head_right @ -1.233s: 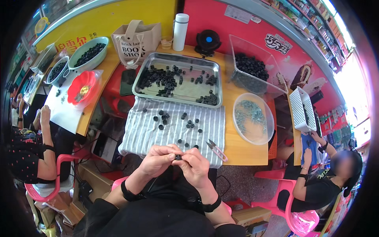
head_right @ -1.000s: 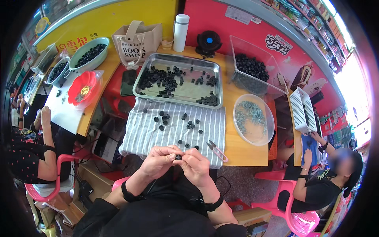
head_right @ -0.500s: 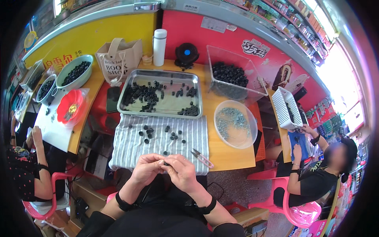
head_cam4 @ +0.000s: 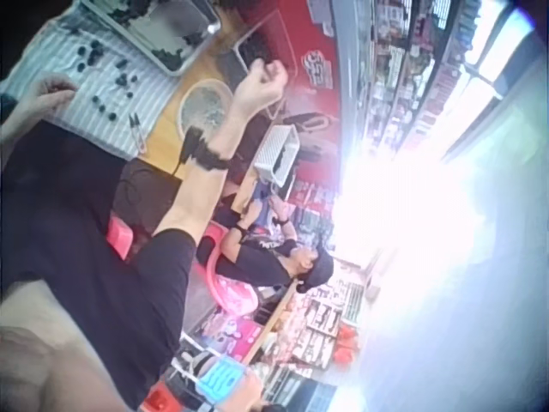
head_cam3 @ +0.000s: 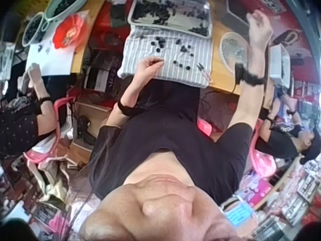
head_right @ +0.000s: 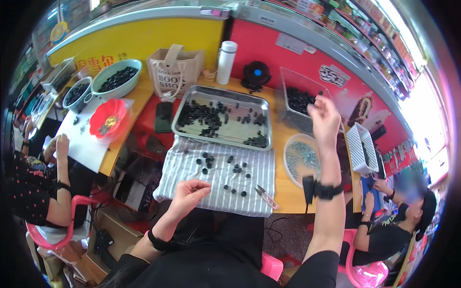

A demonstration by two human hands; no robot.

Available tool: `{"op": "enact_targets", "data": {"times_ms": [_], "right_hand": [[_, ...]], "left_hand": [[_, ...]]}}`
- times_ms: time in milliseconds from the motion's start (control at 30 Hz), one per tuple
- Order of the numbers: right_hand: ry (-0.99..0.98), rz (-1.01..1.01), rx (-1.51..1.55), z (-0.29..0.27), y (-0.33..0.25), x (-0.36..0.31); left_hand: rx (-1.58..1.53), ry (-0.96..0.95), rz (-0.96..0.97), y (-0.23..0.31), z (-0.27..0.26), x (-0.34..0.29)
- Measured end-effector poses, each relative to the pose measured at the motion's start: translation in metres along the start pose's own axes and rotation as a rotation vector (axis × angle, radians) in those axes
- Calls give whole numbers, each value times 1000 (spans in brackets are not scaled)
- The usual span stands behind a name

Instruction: Sorting small black plastic or rubber components from a tray into containers using tweezers and hands.

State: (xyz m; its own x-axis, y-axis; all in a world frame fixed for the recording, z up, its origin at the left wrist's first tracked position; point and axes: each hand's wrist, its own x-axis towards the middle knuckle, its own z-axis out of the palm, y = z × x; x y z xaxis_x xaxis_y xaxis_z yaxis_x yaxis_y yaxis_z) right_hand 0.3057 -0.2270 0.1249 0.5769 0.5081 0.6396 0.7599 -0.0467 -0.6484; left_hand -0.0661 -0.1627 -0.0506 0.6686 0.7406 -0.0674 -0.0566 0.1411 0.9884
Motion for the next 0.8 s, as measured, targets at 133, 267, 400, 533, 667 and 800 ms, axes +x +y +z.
{"op": "enact_targets", "data": {"times_ms": [133, 267, 400, 533, 667, 800], "right_hand": [[-348, 46, 102, 37, -16, -114], [-475, 121, 171, 53, -34, -209], [-418, 154, 134, 50, -33, -252], [-378, 98, 19, 48, -32, -262], [-347, -78, -107, 62, -41, -260], [-368, -130, -272, 78, -44, -261]], "left_hand": [[431, 235, 209, -7, -20, 15], [856, 263, 466, 6, -14, 28], [1088, 265, 464, 8, 0, 36], [1066, 257, 532, 3, 3, 37], [1102, 223, 582, -4, 4, 32], [1093, 152, 615, -3, 8, 24]]}}
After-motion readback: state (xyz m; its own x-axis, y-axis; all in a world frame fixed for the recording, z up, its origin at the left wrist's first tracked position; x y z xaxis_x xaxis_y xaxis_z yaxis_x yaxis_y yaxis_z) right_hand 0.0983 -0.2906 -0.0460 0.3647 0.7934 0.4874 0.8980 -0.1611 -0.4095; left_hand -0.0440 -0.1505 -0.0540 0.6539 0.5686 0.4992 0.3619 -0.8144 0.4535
